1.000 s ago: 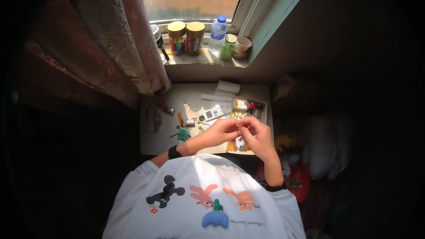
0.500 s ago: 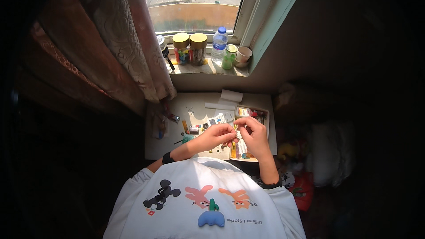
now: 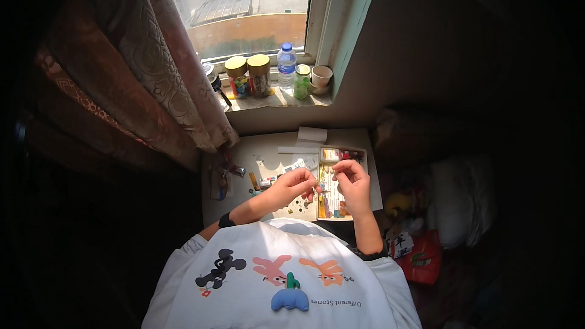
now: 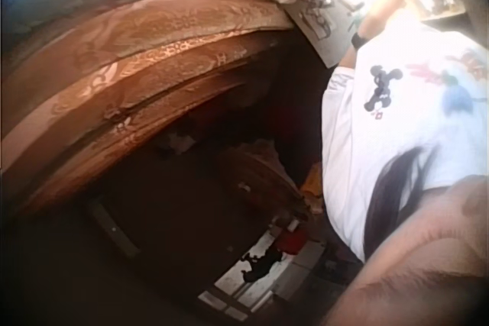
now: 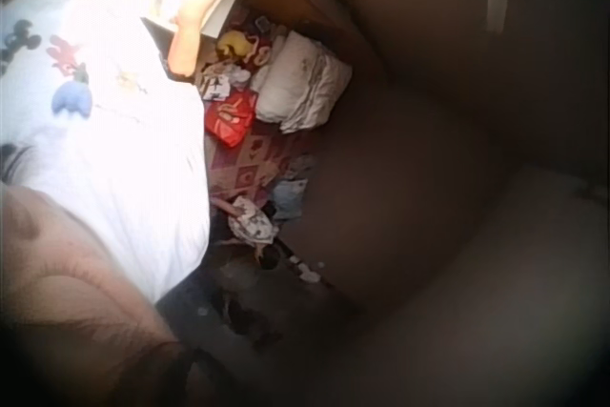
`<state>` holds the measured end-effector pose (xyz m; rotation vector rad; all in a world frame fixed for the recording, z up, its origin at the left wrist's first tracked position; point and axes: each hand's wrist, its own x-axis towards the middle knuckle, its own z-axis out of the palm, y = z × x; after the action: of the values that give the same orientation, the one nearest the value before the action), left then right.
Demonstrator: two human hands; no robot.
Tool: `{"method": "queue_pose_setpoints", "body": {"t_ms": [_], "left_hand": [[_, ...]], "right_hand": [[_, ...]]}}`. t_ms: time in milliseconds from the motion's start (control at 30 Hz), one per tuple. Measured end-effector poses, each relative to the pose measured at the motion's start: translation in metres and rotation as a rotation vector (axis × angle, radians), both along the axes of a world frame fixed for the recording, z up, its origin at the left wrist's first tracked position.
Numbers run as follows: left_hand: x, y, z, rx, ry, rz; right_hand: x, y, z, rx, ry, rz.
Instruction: The person manipulates small wires and electronic components at a desk, picking up items from a small tray to connect or adjust them.
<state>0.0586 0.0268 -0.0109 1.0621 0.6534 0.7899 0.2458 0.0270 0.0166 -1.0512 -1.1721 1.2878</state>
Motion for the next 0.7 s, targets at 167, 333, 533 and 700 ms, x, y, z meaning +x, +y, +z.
{"method": "queue_pose_setpoints", "body": {"t_ms": [167,333,533,700], "left_hand": [[-0.001,-0.004,0.004,-0.001,0.006,0.006],[-0.001,-0.007,0.001,-0.064,-0.025,0.017],[0.0,-0.013,-0.009,-0.176,-0.19,0.019],[-0.001,-0.018,-0.017,-0.028,-0.13,0.128]], "right_hand": [[0.005,-0.005,0.0,-0.065,0.157,0.016],[0.007,-0.012,0.003,-0.118,0.307,0.047],[0.008,-0.017,0.005,-0.106,0.458,0.067],[0.001,-0.021,0.014,-0.089,0.533,0.065]]}}
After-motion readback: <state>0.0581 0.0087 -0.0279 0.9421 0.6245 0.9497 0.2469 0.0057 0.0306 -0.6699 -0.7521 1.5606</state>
